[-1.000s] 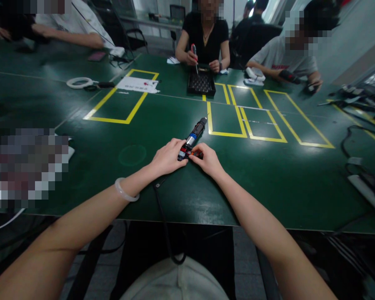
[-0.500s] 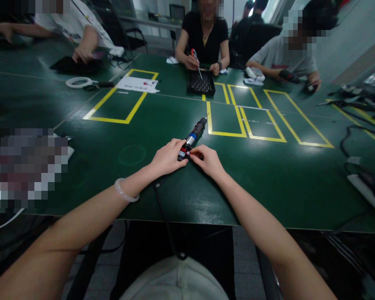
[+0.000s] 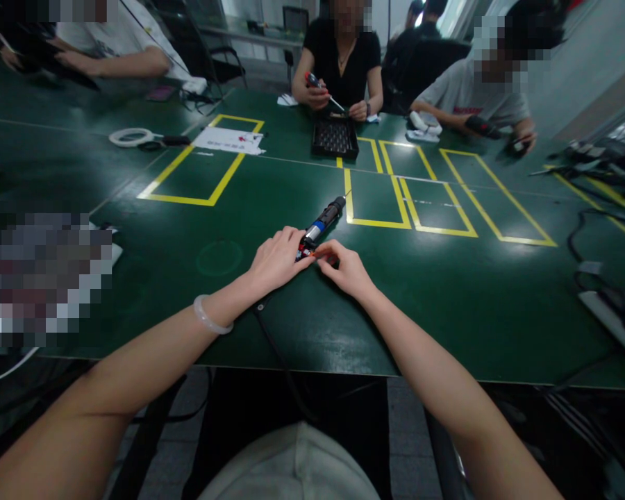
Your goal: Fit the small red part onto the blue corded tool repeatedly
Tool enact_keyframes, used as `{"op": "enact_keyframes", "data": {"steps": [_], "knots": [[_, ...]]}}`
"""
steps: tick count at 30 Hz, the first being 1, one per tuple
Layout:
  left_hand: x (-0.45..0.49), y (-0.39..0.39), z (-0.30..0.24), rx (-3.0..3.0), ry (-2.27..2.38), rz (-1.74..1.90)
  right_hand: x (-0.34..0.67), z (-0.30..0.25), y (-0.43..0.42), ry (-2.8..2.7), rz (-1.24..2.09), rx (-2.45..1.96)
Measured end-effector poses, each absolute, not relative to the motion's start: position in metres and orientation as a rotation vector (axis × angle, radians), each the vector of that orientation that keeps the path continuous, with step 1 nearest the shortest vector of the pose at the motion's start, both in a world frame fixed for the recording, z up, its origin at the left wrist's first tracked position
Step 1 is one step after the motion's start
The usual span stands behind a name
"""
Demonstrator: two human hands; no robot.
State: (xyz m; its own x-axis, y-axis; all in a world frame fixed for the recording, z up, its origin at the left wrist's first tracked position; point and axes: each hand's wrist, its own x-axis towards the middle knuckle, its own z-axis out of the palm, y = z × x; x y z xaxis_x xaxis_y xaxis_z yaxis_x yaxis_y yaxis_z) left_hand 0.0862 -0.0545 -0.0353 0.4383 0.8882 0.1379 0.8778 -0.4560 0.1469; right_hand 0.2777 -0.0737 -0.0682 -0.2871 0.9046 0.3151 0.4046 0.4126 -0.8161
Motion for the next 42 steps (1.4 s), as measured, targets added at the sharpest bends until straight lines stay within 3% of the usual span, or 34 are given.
{"op": "enact_keyframes", "data": {"steps": [9,24,32,42], "knots": [[0.059,-0.031,-0.035,2.649,1.735,0.216,0.287,-0.075,-0.068,-1.845,0.820,-1.152],[-0.092,0.040,-0.031,2.159,2.422,0.103,0.289,-0.074,-0.068,-1.879,0.806,-1.157],[-0.110,0.039,-0.036,2.081,2.584,0.450,0.289,-0.076,-0.068,-1.902,0.792,-1.160],[-0.104,0.034,-0.031,2.081,2.672,0.455,0.288,-0.072,-0.069,-1.916,0.777,-1.144]]}}
